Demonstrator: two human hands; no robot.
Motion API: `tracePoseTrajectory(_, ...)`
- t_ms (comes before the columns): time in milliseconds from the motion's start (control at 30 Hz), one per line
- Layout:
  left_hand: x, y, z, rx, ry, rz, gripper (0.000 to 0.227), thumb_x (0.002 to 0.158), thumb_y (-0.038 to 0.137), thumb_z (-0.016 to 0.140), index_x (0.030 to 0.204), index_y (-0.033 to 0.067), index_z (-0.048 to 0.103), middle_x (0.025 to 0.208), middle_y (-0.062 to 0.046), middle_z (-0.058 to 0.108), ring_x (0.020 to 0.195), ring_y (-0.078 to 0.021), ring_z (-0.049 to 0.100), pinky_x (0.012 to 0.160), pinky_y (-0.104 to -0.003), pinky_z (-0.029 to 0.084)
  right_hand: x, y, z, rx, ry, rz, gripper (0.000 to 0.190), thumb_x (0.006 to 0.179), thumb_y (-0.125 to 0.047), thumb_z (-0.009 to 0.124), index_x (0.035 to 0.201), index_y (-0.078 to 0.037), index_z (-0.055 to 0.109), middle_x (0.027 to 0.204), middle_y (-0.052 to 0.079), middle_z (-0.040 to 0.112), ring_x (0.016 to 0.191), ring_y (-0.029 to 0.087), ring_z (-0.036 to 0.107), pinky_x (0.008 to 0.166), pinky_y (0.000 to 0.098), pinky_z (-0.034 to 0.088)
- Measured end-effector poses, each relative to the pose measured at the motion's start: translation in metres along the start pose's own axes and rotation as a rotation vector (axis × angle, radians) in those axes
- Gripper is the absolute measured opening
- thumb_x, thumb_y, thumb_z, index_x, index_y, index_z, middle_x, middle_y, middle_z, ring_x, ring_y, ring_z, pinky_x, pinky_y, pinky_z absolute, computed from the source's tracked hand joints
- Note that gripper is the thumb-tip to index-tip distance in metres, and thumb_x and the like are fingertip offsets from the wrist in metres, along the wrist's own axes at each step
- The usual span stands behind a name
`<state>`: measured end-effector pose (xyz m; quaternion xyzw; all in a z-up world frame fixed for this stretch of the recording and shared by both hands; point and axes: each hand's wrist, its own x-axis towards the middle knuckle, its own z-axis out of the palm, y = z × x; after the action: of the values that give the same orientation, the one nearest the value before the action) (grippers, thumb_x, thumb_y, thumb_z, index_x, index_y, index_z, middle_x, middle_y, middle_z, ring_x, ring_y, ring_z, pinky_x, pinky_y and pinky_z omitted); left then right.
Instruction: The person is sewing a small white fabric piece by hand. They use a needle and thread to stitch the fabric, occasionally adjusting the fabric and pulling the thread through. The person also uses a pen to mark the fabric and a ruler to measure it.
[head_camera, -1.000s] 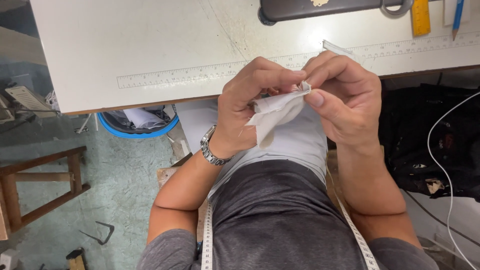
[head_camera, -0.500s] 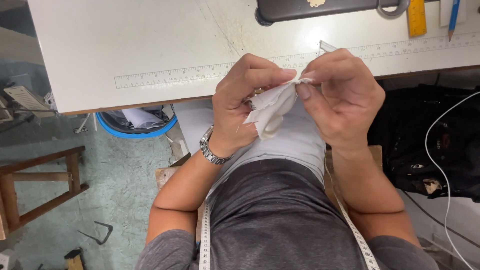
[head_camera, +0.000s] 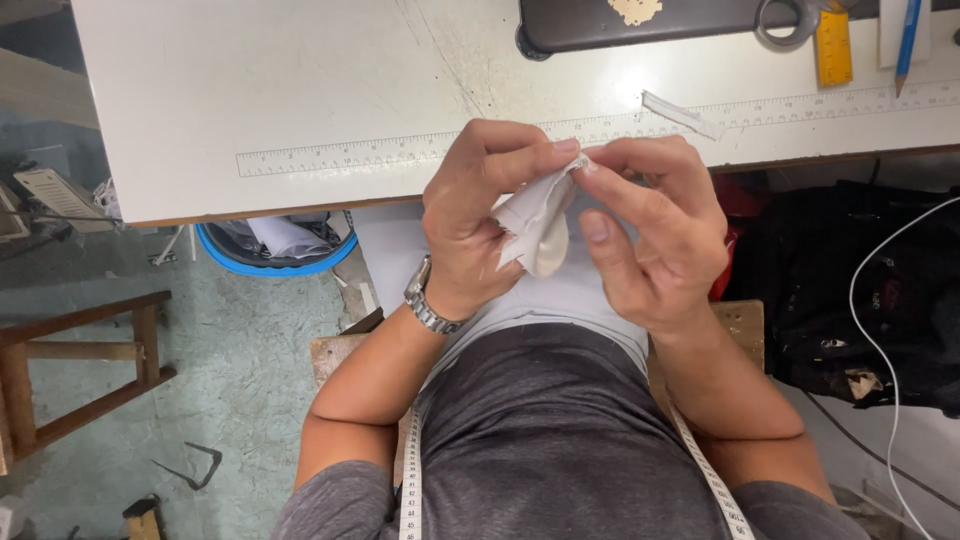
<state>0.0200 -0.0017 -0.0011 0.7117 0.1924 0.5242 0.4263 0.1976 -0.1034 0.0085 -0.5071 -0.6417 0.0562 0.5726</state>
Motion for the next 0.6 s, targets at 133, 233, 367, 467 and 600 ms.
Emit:
tracePoseTrajectory(133,0.01,-0.004,-0.021,-0.291,-0.199,-0.12,0.029,0.126,0.014,0.089,0.152,0.0228,0.082,0.145,-0.006,0.076,0.129,-0.0198,0.079,0.117,-0.036,0.064,0.011,0.006,-0.007,0.235,0.057,0.149,0.031,0.133,-0.02,0.068,0.136,0.01,0.075,0.128,0.029,0.078,0.109,0.037,0.081,0.1,0.0418,0.071)
tracePoseTrajectory(233,0.019,0.003,-0.025,-0.265,-0.198,-0.178,0.041,0.118,0.019,0.099,0.152,0.0232,0.076,0.15,-0.003,0.069,0.141,-0.0168,0.071,0.128,-0.037,0.062,0.024,0.007,-0.024,0.38,-0.159,0.251,0.038,0.122,-0.013,0.081,0.151,0.012,0.072,0.14,0.03,0.08,0.122,0.039,0.081,0.111,0.0427,0.073)
tracePoseTrajectory(367,0.007,-0.009,-0.021,0.044,-0.07,-0.244,0.04,0.105,0.033,0.098,0.117,0.0269,0.06,0.108,0.009,0.058,0.092,-0.0104,0.044,0.083,-0.031,0.04,0.022,0.004,-0.016,0.306,-0.136,0.182,0.011,0.121,0.007,0.086,0.129,0.011,0.079,0.122,0.027,0.079,0.111,0.034,0.079,0.099,0.0383,0.068)
tracePoseTrajectory(467,-0.025,-0.026,-0.024,-0.131,0.014,-0.524,0.025,0.099,0.009,0.082,0.093,0.0227,0.063,0.09,0.011,0.06,0.085,-0.0057,0.051,0.076,-0.026,0.042,0.016,0.005,-0.009,0.187,-0.004,0.187,0.011,0.123,0.008,0.089,0.131,0.01,0.082,0.122,0.025,0.077,0.11,0.032,0.075,0.096,0.0374,0.062)
tracePoseTrajectory(600,-0.072,-0.057,-0.004,-0.643,-0.092,-0.405,0.054,0.129,0.045,0.083,0.168,0.009,0.077,0.172,-0.003,0.069,0.155,-0.0216,0.07,0.132,-0.041,0.06,0.007,0.007,-0.003,0.094,0.017,0.149,0.011,0.125,0.006,0.09,0.131,0.011,0.082,0.12,0.028,0.076,0.103,0.033,0.075,0.086,0.0371,0.062)
